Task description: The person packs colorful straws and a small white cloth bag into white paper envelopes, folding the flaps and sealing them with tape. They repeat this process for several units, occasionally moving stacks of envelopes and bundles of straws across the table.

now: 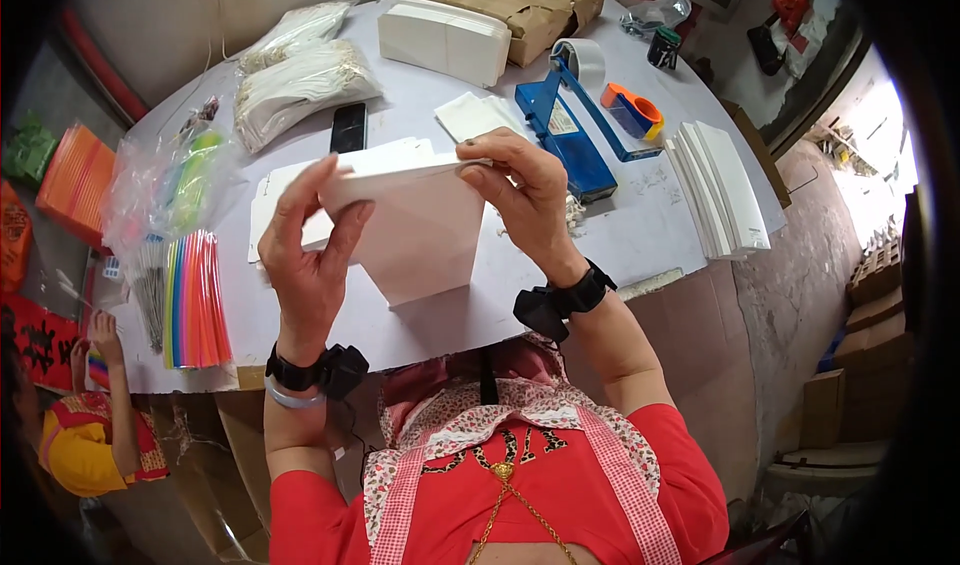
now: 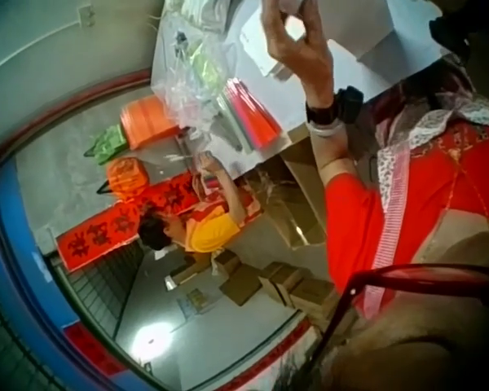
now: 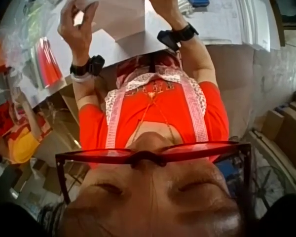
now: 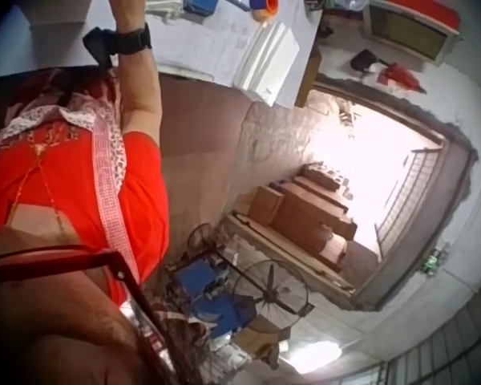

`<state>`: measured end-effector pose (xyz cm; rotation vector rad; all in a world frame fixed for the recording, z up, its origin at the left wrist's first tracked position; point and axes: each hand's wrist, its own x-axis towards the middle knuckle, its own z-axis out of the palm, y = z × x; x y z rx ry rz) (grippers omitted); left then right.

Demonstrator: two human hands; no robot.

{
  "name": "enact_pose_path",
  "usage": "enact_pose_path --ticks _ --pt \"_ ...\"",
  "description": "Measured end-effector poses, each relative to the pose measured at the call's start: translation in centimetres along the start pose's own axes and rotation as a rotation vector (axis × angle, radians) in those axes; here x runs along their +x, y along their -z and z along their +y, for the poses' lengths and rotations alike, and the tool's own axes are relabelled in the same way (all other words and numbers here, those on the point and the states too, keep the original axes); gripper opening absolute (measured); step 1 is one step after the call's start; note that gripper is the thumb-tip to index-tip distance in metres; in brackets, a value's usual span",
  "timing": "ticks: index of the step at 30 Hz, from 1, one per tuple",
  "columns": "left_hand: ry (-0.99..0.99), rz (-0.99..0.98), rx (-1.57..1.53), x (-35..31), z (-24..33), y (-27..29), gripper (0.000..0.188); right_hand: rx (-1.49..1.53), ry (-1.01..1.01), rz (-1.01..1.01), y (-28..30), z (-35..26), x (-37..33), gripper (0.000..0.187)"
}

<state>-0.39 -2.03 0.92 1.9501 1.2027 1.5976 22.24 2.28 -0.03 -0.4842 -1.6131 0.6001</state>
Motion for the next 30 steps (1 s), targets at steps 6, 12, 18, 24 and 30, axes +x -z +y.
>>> enact_pose_path --ticks 6,12,18,24,30 --pt "-0.166 -0.124 -0.182 -3.2 2.3 -4.2 0.052 -0.096 0.010 0.048 -0.6 1.2 -0.1 0.021" --pt "0.449 -0.690 -0.506 -4.3 1.9 -9.2 0.050 -0.071 -0.010 0.086 -1.2 0.2 -0.4 0.020" --pt "0.786 -0.965 -0.745 -4.5 0.7 -11.7 0.046 -0.026 0.022 0.116 -2.3 1.7 -0.9 0.017" --pt "0.651 -0.972 -0.882 -4.7 -1.3 -12.5 0.052 0.268 -0.131 0.124 -1.8 1.0 -1.1 0.016" --pt "0.676 -0.970 -0.889 -4.8 -1.2 -12.7 0.055 0.317 -0.158 0.126 -1.8 2.0 -1.0 0.016"
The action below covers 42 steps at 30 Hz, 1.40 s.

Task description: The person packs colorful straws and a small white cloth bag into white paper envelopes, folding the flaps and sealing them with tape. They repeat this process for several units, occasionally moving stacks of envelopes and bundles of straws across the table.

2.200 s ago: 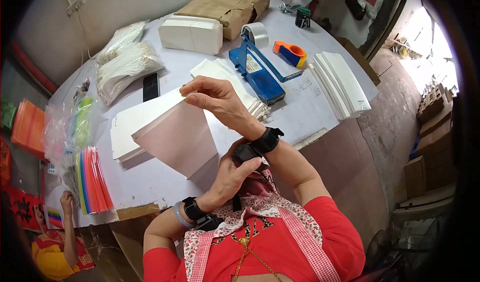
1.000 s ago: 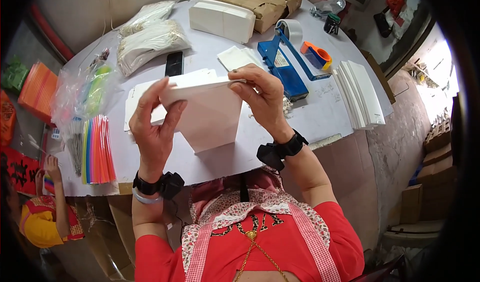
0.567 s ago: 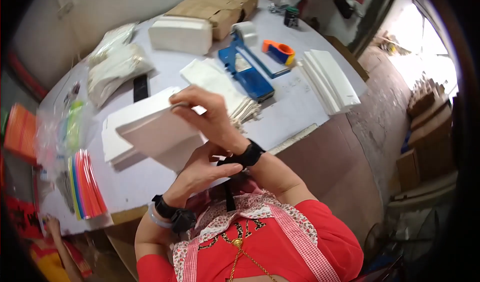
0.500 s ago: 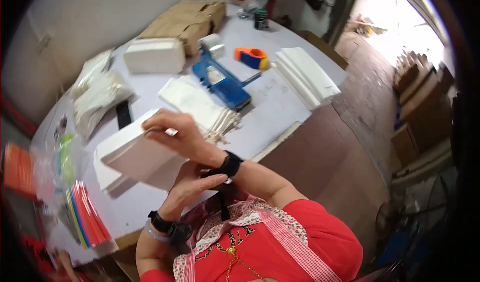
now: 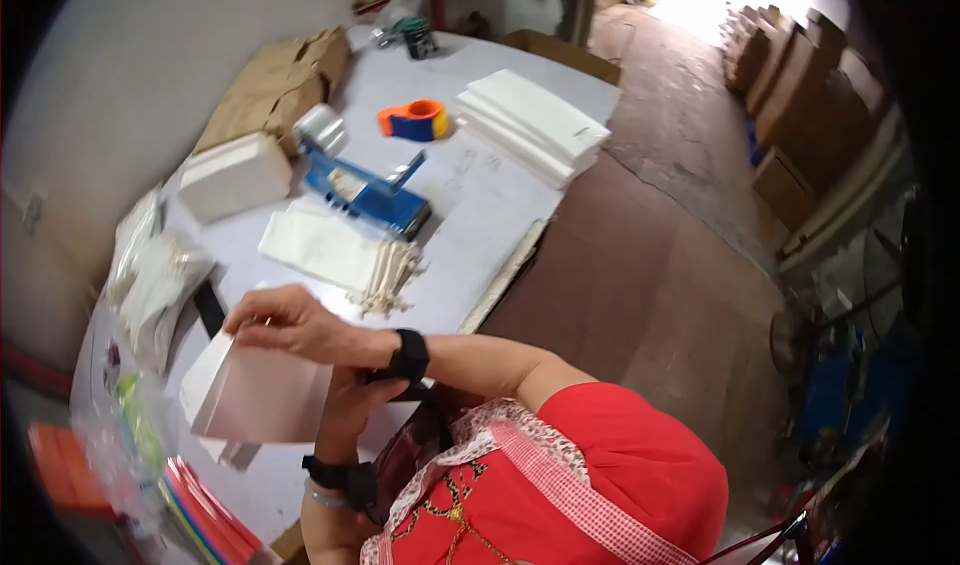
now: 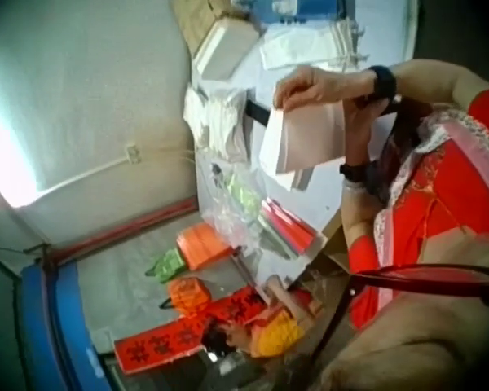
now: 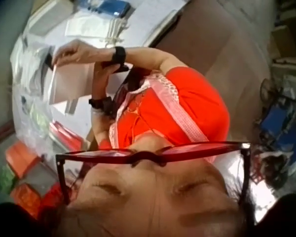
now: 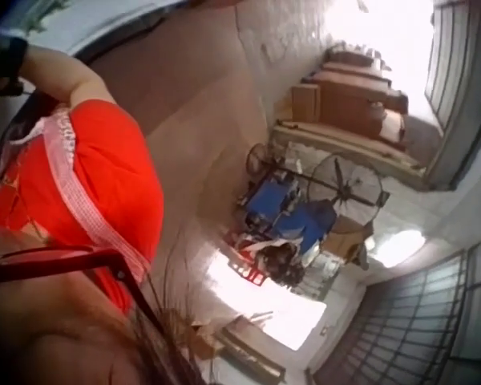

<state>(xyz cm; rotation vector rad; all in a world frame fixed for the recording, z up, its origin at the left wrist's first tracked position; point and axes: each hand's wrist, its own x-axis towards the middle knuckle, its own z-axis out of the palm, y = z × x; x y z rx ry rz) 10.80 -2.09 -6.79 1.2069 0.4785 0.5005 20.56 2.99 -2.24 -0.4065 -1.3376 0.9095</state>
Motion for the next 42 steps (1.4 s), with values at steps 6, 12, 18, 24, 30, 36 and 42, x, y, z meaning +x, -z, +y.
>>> enact_pose_path --ticks 6,12,18,24,30,36,42 --pt "-0.233 0.367 0.667 -5.4 3.5 -1.8 0.040 -0.156 0.111 0.003 0.5 -0.7 0.2 0.017" --pt "-1.089 1.254 1.512 -11.3 9.8 1.9 0.031 -0.289 0.231 -0.056 0.6 -0.6 -0.1 0.019" --pt "-0.816 1.016 0.909 -11.0 9.1 5.1 0.023 -0.300 0.234 -0.020 -0.2 -1.8 -0.3 0.021" --pt "-1.047 0.942 1.084 -10.1 7.9 5.8 0.024 -0.366 0.277 -0.084 0.9 -1.3 -0.7 0.025" --pt "-1.006 0.866 0.841 -11.3 7.5 6.9 0.024 -0.324 0.216 -0.265 0.8 -1.8 -0.3 0.030" --pt "-1.068 0.816 0.929 -11.0 8.0 6.5 0.020 -0.228 0.051 -0.295 0.8 -2.9 -0.2 0.027" --pt "-1.066 0.859 0.977 -10.9 8.1 5.7 0.018 0.507 -0.622 -0.225 0.9 -4.3 1.1 0.025"
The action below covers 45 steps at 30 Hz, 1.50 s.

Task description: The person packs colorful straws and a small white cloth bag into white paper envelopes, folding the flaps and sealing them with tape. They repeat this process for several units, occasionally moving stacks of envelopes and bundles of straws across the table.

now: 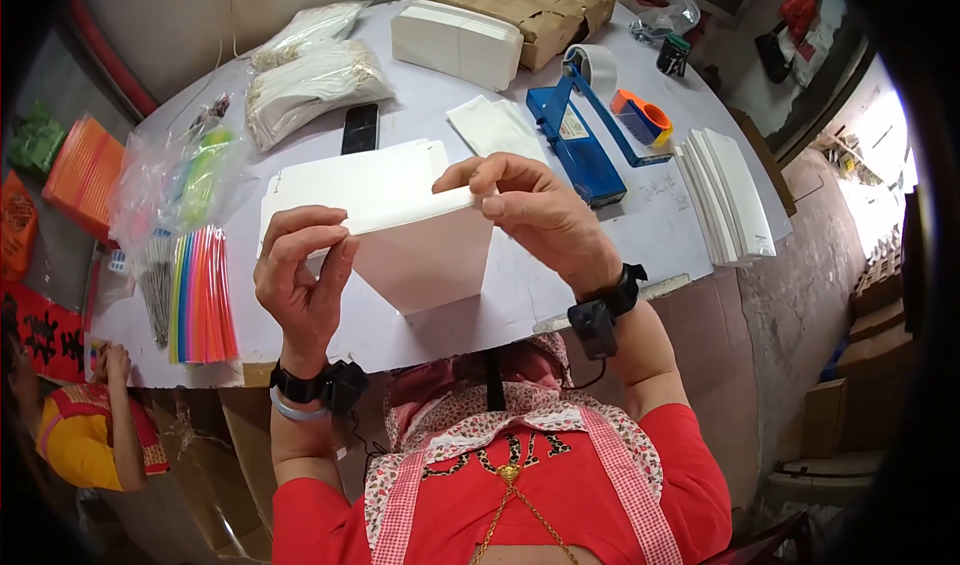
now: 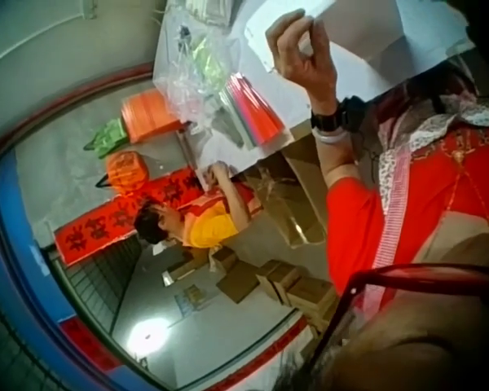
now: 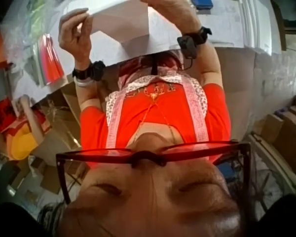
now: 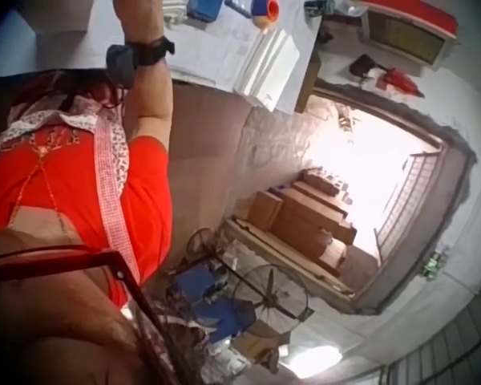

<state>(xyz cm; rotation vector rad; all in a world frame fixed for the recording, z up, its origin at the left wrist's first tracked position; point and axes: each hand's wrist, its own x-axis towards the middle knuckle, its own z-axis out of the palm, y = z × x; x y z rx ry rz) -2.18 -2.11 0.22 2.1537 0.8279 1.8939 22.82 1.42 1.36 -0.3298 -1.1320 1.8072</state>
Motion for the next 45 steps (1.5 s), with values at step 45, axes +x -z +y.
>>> enact_pose_path --ticks 45 --pt "0.301 0.114 -0.394 1.1 -2.1 -1.7 0.006 -1.342 0.670 -0.146 -4.8 3.3 -2.8 0.030"
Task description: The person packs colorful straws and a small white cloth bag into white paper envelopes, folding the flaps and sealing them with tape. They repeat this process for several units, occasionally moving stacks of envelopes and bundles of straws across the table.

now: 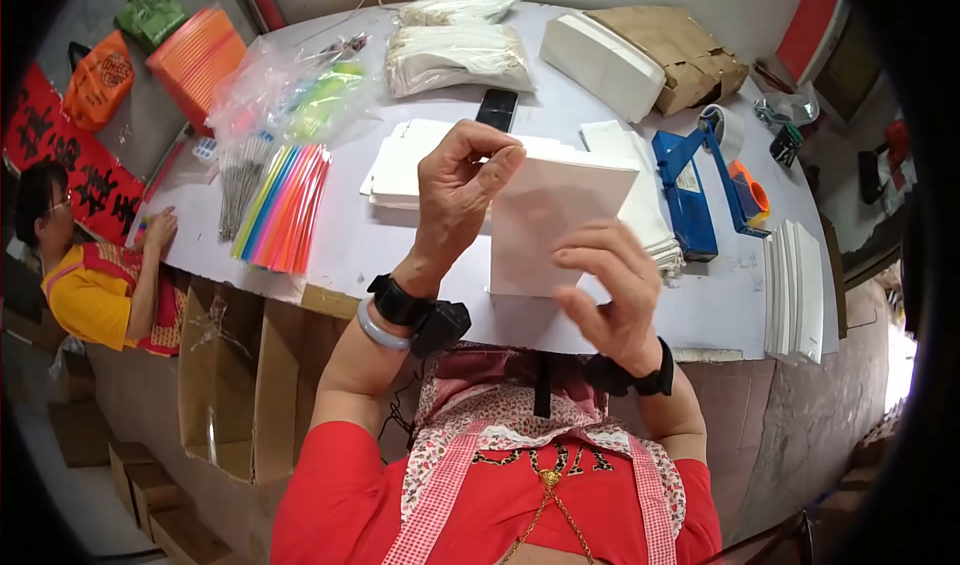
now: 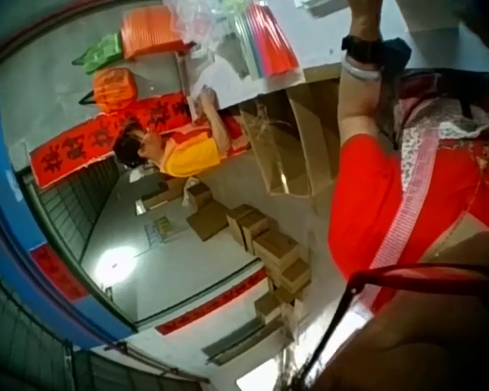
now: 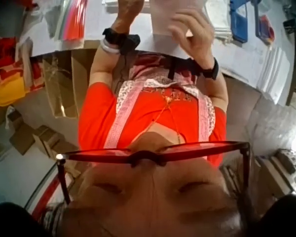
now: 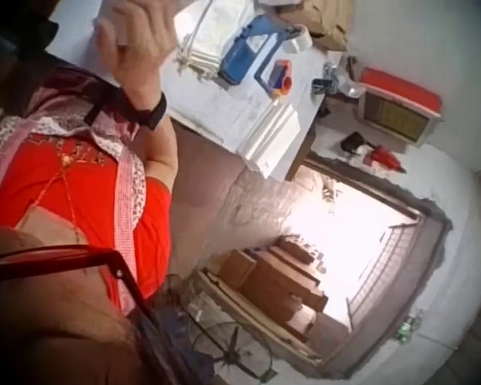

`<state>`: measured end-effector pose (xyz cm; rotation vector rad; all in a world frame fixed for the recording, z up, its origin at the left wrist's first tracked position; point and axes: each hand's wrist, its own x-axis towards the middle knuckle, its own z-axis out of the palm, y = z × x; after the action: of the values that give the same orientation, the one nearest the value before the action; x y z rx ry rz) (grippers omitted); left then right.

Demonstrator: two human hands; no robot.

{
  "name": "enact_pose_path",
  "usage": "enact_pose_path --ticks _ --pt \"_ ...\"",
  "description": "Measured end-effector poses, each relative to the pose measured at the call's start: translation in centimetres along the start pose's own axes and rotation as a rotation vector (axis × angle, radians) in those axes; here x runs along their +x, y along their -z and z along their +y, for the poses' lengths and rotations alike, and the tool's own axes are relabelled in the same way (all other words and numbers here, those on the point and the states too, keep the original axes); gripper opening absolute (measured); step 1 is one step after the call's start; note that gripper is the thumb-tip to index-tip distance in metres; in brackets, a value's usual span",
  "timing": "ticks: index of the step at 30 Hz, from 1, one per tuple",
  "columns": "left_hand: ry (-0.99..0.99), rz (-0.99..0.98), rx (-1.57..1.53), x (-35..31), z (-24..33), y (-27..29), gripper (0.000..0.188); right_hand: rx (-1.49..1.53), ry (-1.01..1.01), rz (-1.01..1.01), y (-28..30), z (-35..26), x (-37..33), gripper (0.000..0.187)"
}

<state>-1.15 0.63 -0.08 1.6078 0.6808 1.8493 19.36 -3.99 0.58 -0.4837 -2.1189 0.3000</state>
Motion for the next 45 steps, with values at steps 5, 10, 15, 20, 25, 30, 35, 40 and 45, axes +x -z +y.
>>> enact_pose_path --ticks 5,10,15,20,25,30,35,40,45 --pt "0.000 -0.004 -0.009 -0.5 0.1 -0.5 0.006 1.022 -0.858 -0.475 -7.4 -1.5 -1.4 0.056" --pt "-0.104 0.016 0.135 -0.8 0.0 -0.6 0.007 1.063 -0.975 -0.465 -9.4 -2.5 0.7 0.061" --pt "-0.114 0.024 0.122 -1.1 0.4 -1.0 0.007 1.130 -0.967 -0.554 -10.2 -1.8 0.9 0.052" --pt "-0.023 0.018 -0.132 -1.4 0.3 -0.9 0.010 1.133 -0.900 -0.646 -9.6 -0.3 1.6 0.045" --pt "0.088 -0.080 -0.337 -1.3 -1.1 -0.5 0.012 1.226 -0.848 -0.715 -10.6 1.8 1.0 0.042" --pt "0.155 -0.064 -0.457 -1.3 -1.6 -0.9 0.013 1.142 -0.871 -0.710 -9.5 0.9 0.9 0.045" --pt "0.112 -0.014 -0.369 -1.1 -1.5 -1.5 0.011 0.704 -0.692 -0.534 -7.3 -0.6 -0.2 0.043" --pt "0.047 -0.025 -0.238 -0.8 -1.3 -1.3 0.010 0.213 -0.202 -0.402 -0.8 -2.2 -1.3 0.037" --pt "0.047 -0.050 -0.187 -0.5 -1.3 -1.1 0.010 -0.388 0.156 0.153 4.0 -0.2 2.0 0.031"
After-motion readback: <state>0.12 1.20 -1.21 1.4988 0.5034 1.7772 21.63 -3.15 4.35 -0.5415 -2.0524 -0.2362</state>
